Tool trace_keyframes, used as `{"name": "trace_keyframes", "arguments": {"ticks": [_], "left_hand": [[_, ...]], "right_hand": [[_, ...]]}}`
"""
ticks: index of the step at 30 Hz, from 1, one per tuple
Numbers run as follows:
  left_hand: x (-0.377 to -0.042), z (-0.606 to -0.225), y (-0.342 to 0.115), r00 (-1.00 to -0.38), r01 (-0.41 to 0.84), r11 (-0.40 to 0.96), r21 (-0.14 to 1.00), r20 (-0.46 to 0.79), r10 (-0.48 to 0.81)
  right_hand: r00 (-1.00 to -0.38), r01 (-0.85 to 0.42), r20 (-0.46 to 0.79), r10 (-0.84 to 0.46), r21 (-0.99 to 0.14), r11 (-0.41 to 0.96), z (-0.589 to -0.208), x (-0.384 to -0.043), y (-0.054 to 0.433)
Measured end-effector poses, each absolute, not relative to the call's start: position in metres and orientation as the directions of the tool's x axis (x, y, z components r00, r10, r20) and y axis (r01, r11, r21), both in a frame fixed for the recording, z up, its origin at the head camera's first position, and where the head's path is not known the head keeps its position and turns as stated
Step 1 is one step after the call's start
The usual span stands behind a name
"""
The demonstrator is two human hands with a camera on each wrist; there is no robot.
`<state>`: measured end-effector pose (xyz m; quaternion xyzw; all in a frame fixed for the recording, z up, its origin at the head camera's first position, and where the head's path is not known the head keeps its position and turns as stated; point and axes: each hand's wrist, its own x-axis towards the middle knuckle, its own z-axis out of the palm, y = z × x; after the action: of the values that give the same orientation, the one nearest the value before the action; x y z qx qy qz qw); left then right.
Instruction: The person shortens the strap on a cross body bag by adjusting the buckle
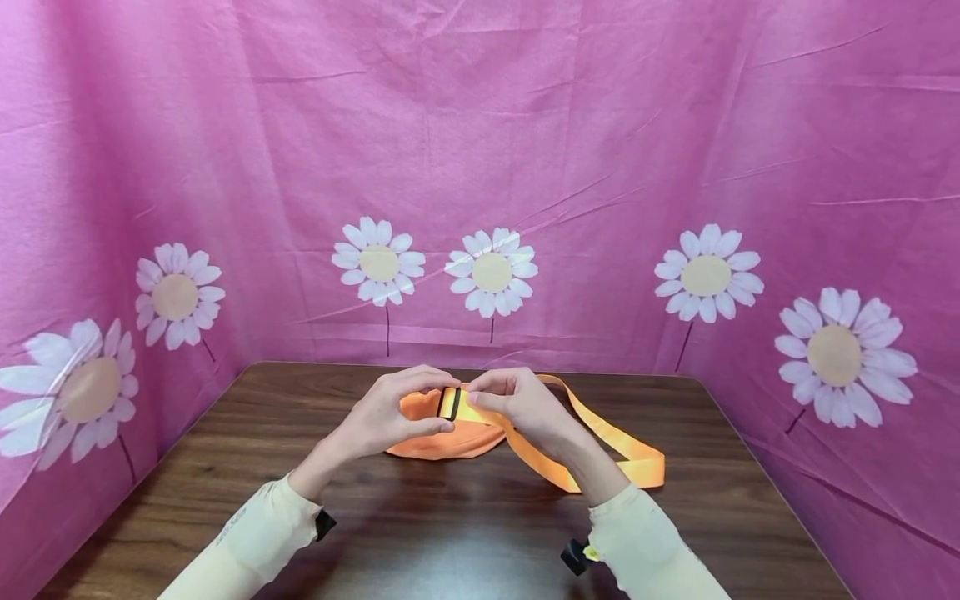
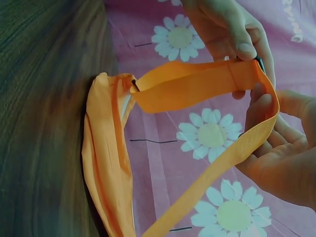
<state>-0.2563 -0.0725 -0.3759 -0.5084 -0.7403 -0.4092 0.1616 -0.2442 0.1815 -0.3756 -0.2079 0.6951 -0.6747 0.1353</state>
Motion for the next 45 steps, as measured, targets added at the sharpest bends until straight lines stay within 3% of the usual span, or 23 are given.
{"name": "trace_keyframes", "arguments": {"ticks": [9,13,19,29,36,45], "left_hand": [[-0.256,-0.374,-0.073,-0.444,0.884,0.172,0.434,0.669,0.597],[-0.254,-0.372,-0.073,-0.481,0.868,0.2,0.454,0.67,0.565],[-0.254,-0.371,-0.072,-0.527,0.839,0.214,0.5,0.649,0.548],[-0.255,-0.368,-0.075,-0.504,0.855,0.223,0.468,0.652,0.567],[-0.254,-0.371,-0.073,-0.493,0.866,0.258,0.428,0.642,0.588],[-0.252,-0.374,-0.071,-0.461,0.883,0.245,0.4,0.651,0.603]], "right_hand": [[-0.876,-0.124,0.063,-0.478,-0.987,0.098,-0.375,-0.249,0.192],[-0.873,-0.116,0.036,-0.487,-0.984,0.135,-0.379,-0.257,0.207],[-0.86,-0.1,0.044,-0.508,-0.991,0.084,-0.382,-0.262,0.214],[-0.836,-0.106,0.112,-0.537,-0.994,-0.042,-0.383,-0.262,0.2],[-0.862,-0.085,0.083,-0.5,-0.996,-0.021,-0.381,-0.255,0.187],[-0.85,-0.102,0.092,-0.518,-0.995,-0.009,-0.379,-0.25,0.18]]}}
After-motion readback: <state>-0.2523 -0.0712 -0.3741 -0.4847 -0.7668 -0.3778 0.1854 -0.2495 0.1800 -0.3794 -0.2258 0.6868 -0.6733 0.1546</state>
